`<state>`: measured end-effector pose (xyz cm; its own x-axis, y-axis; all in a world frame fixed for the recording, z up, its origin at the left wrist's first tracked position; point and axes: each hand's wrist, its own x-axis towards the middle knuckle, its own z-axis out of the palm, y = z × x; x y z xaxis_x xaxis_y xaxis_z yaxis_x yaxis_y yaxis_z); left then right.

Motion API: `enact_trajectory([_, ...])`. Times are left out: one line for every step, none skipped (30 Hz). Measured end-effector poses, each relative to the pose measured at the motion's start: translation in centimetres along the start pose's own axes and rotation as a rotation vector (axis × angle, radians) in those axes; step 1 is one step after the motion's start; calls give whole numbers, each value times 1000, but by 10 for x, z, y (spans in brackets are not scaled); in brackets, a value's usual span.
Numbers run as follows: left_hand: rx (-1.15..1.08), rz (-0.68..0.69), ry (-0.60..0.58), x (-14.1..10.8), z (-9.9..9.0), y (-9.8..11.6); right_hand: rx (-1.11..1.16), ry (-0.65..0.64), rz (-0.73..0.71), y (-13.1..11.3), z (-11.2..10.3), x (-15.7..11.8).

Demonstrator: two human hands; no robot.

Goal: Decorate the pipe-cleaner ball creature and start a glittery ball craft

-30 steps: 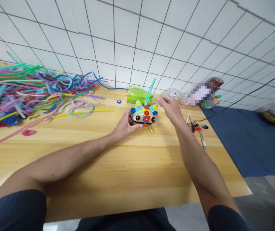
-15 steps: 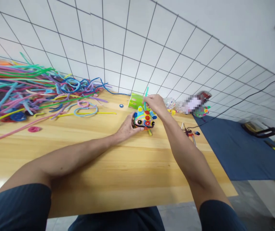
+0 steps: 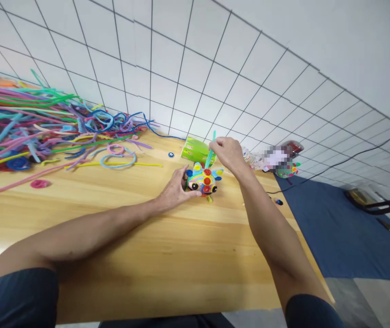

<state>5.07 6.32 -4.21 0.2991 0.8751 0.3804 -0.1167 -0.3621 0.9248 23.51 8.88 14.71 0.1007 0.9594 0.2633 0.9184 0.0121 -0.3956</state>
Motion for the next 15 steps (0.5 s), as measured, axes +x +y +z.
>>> enact_trajectory([76,23,22,0,-4,6,0,-6,-6,1,-2,-1])
enact_trajectory([138,54,49,1,-9,13,8,-13,-15,3,-3,-3])
enact_trajectory([175,88,79,4,-13,21,25,-17,-26,5,-4,-4])
enact_trajectory([197,115,101,9,-17,30,49,-23,-37,6,-5,-6])
enact_trajectory([209,119,109,17,-20,38,77,-29,-44,8,-5,-7])
enact_trajectory([211,95,98,26,-22,46,108,-36,-49,9,-5,-9])
enact_trajectory([192,47,53,38,-23,54,142,-44,-53,9,-4,-9])
enact_trajectory([152,-14,-20,50,-23,60,173,-51,-55,9,-4,-10])
enact_trajectory([122,-64,-93,64,-22,64,198,-53,-54,9,-3,-10])
enact_trajectory([111,-108,-173,78,-21,67,215,-52,-51,8,-2,-9])
enact_trajectory([122,-151,-252,91,-20,69,226,-47,-47,7,-1,-9])
enact_trajectory([122,-185,-327,103,-19,70,231,-44,-44,6,0,-8])
enact_trajectory([99,-211,-398,113,-18,70,231,-45,-41,5,1,-7])
enact_trajectory([59,-235,-458,123,-18,69,227,-50,-42,3,2,-6])
enact_trajectory([21,-253,-519,130,-17,67,221,-58,-46,3,2,-5])
